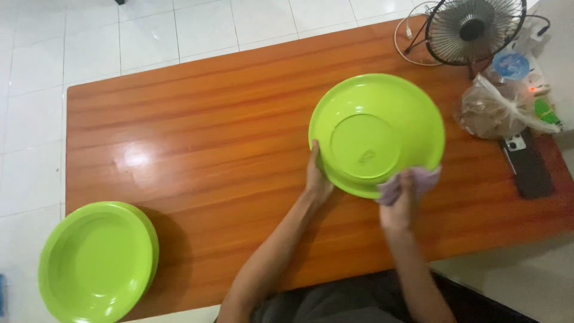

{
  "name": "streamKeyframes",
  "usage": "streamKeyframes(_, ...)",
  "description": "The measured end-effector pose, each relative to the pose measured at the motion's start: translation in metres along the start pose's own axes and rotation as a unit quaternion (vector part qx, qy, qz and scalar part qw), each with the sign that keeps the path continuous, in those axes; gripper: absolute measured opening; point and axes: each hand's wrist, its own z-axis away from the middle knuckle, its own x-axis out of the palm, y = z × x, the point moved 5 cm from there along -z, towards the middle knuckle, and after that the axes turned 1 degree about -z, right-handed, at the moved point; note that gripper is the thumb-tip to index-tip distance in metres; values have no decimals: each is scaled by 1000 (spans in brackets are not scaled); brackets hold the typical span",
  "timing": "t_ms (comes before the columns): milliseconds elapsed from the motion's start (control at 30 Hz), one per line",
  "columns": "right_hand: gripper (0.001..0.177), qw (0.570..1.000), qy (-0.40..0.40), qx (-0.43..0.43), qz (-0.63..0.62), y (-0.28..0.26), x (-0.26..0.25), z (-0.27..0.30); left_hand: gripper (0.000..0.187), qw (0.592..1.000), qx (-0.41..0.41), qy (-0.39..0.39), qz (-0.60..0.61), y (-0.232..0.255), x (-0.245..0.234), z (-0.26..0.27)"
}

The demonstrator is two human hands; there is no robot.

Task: The person wipes the inside and outside of green plastic plates with a purple cloth on a wooden table, then places each plate aside. The person repeats this process for multiple plates.

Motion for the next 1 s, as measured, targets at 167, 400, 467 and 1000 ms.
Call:
streamKeyframes(167, 56, 963, -130, -189, 137, -162, 92, 46, 40, 975, 64, -188, -95, 12, -4, -17)
streamKeyframes(400, 64, 971, -84, -155, 163, -95, 5, -2, 43, 993, -11, -56, -107, 7, -4, 1)
streamKeyframes(467, 21, 998, -21, -36, -39, -46, -15, -3, 51, 999, 13, -32, -39, 16, 4, 7)
streamKeyframes(1000, 76, 963, -105, -140, 204, -126, 36, 16, 51, 992, 1, -103, -71, 1, -23, -12)
